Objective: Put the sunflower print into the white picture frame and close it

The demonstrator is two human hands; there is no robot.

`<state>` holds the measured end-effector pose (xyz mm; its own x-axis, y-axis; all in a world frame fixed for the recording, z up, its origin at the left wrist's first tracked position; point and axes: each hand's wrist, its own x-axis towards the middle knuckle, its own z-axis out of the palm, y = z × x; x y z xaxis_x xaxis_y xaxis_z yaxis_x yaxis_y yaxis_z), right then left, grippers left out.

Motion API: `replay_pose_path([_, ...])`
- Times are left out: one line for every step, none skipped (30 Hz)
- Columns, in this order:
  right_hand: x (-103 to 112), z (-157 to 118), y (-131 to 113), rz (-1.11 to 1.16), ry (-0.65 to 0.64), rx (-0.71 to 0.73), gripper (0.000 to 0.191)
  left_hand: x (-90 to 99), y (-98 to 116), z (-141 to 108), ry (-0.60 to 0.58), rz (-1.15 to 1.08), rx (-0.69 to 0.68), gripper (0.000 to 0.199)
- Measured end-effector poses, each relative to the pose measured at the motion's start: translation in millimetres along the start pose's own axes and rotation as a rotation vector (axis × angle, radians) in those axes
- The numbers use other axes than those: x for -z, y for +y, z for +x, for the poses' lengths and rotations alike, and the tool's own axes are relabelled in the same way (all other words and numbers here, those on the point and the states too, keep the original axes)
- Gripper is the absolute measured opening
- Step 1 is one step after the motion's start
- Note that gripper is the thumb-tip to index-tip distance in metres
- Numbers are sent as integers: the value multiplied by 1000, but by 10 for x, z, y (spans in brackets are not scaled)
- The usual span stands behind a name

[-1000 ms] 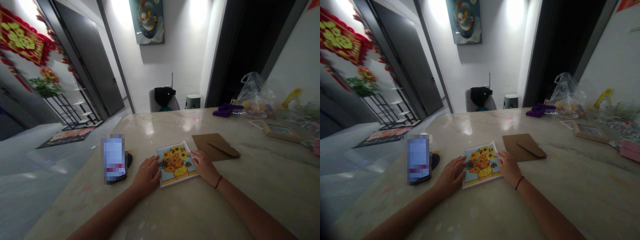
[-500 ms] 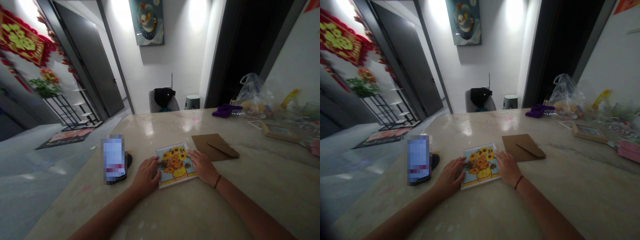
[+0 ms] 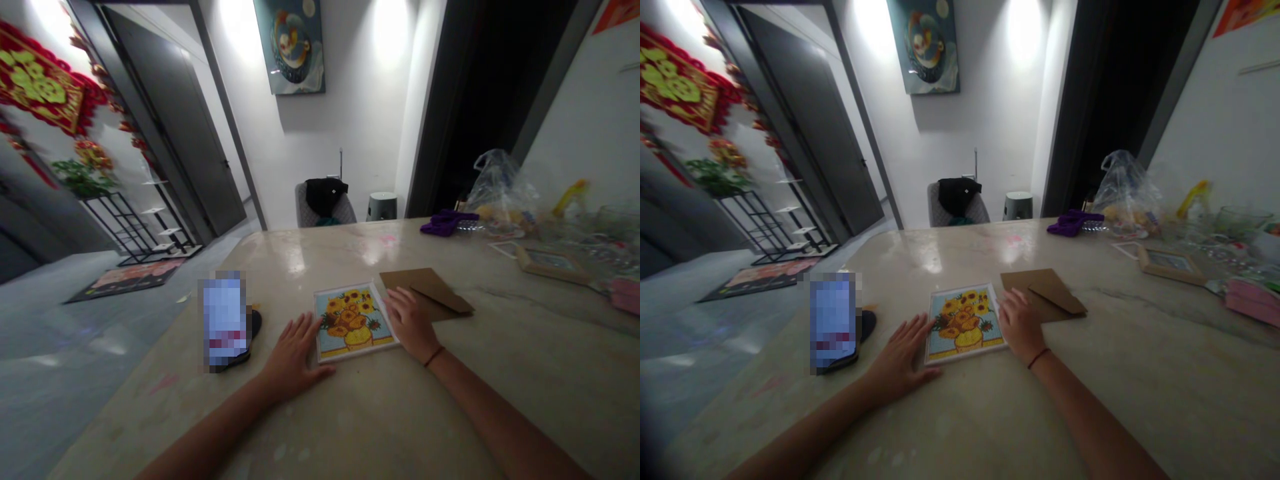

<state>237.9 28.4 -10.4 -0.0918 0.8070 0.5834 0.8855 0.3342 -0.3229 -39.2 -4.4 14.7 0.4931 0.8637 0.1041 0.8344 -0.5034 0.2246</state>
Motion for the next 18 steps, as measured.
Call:
replay_pose_path([12, 9, 72, -38, 52, -32, 29, 2, 4, 2, 9, -8, 2, 84])
replay_pose_path([26, 15, 153, -89, 98, -71, 29, 6, 8, 3, 19, -19, 2, 80])
replay_pose_path([41, 17, 241, -154, 128, -111, 30, 10, 12, 5, 25, -30, 0, 76])
replay_pose_path([54, 14, 333, -227, 140, -157, 34, 15, 15, 7, 27, -41, -2, 74])
replay_pose_path([66, 6, 425, -297, 135, -211, 40, 20, 18, 8, 29, -50, -4, 73])
replay_pose_path([76, -4, 515, -355, 112, -267, 46, 25, 21, 9, 32, -57, -7, 71])
replay_pose_path([84, -16, 598, -395, 78, -316, 47, 28, 23, 9, 35, -62, -10, 70])
replay_pose_path([93, -26, 673, -413, 30, -342, 43, 31, 26, 8, 39, -65, -14, 68])
replay_pose_path([102, -33, 739, -414, -19, -346, 38, 34, 29, 7, 44, -67, -17, 67])
replay_pose_path([114, -35, 792, -406, -57, -340, 34, 36, 32, 5, 51, -67, -19, 65])
replay_pose_path([128, -33, 834, -394, -83, -328, 33, 38, 35, 3, 56, -67, -21, 64])
replay_pose_path([145, -27, 862, -385, -95, -321, 32, 40, 37, 1, 61, -66, -23, 63])
replay_pose_path([165, -17, 878, -379, -94, -322, 32, 42, 40, 0, 66, -63, -23, 62])
replay_pose_path([187, -5, 882, -377, -83, -332, 31, 44, 43, -1, 69, -58, -24, 61])
replay_pose_path([213, 10, 874, -376, -59, -350, 31, 46, 45, -2, 70, -49, -23, 60])
replay_pose_path([240, 27, 854, -373, -21, -371, 32, 48, 46, -1, 67, -39, -23, 60])
replay_pose_path([269, 45, 822, -365, 26, -387, 32, 49, 48, 0, 66, -30, -21, 60])
replay_pose_path([299, 62, 778, -351, 79, -394, 33, 50, 49, 2, 64, -22, -19, 61])
